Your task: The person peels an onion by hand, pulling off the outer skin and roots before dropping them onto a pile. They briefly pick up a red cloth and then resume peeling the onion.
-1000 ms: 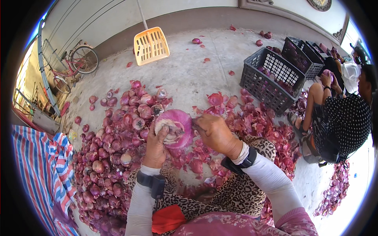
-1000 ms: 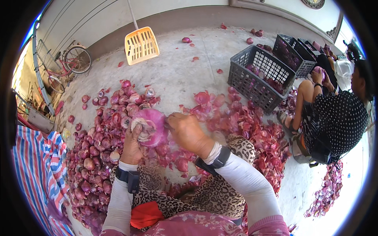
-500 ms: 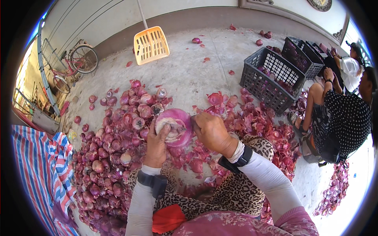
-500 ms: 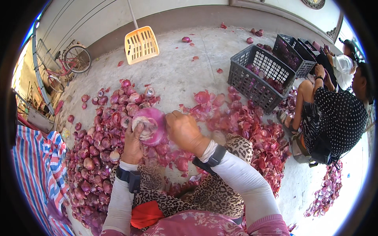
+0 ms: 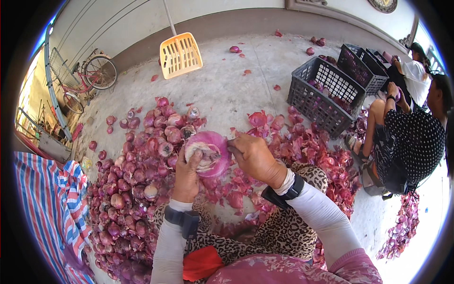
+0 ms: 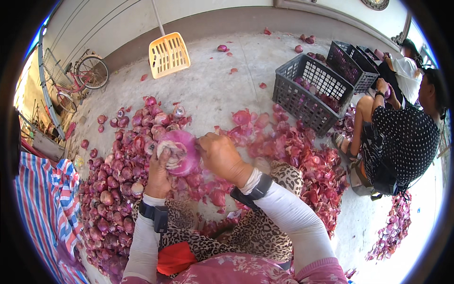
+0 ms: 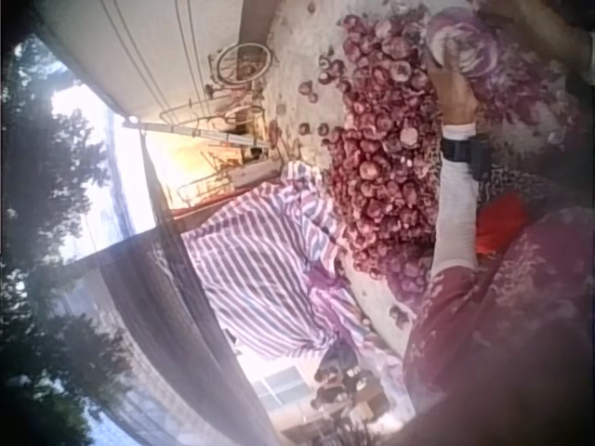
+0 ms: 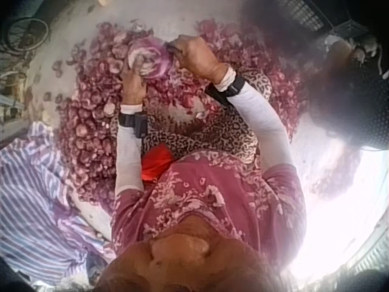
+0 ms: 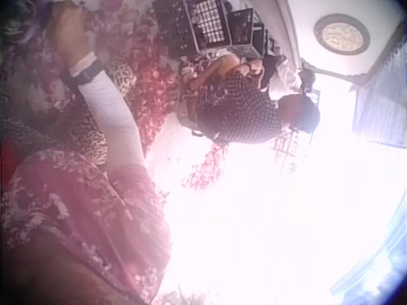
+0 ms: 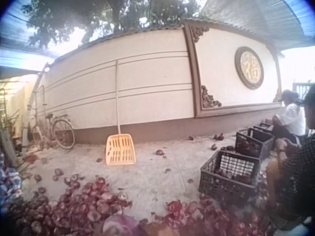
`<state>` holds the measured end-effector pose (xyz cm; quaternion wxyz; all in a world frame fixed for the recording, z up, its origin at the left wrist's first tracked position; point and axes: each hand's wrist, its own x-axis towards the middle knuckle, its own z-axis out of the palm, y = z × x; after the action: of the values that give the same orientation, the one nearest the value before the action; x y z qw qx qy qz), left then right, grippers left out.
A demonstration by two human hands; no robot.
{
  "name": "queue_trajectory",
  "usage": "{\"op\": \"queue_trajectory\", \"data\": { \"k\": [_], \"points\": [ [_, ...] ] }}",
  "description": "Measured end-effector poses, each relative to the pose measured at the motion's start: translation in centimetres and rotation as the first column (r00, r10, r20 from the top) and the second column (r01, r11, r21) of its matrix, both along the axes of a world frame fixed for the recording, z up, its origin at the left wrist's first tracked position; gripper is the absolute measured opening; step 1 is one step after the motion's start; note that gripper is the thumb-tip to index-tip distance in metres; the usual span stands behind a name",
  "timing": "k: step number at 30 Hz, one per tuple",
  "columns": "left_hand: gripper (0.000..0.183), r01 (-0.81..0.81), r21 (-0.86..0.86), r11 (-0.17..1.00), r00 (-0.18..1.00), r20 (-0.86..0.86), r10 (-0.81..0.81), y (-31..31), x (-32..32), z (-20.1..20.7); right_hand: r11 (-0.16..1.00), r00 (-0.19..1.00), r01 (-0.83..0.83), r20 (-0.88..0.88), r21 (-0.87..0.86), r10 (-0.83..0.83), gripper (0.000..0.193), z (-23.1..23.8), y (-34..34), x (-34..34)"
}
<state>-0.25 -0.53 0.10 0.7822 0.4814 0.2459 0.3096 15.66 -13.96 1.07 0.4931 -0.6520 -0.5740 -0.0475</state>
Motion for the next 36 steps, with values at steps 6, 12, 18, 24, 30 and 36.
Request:
{"op": "queue_trajectory", "data": {
  "k": [6,12,18,24,30,36],
  "points": [
    [0.059,-0.011,0.110,0.994,1.000,-0.016,0.012,-0.4,0.4,0.3,0.996,0.997,0.063,0.052,-0.060,-0.060,0.003,-0.9,0.3,0.1],
    [0.060,-0.027,0.124,0.992,0.999,-0.044,0.033,-0.5,0.5,0.5,0.991,0.991,0.111,0.078,-0.072,-0.106,0.006,-1.1,0.6,-0.1],
    [0.062,0.047,0.061,0.997,0.998,-0.033,-0.045,-0.6,0.2,0.6,0.978,0.980,0.190,0.075,-0.084,-0.184,0.008,-0.1,0.3,0.0],
    [0.052,0.172,-0.103,0.980,0.983,-0.039,-0.177,-0.7,-0.6,-0.1,0.985,0.956,0.165,-0.253,0.040,-0.150,0.009,1.6,-0.4,1.4],
    [0.047,0.159,-0.332,0.930,0.985,0.111,-0.129,-0.3,-1.0,0.1,0.983,0.958,0.165,-0.224,-0.083,-0.180,0.006,2.1,-1.8,2.6],
    [0.050,0.216,-0.368,0.904,0.966,0.218,-0.142,0.9,-1.5,-0.6,0.995,0.945,-0.050,-0.327,-0.081,0.021,0.013,1.9,-2.5,2.4]
  ]
}}
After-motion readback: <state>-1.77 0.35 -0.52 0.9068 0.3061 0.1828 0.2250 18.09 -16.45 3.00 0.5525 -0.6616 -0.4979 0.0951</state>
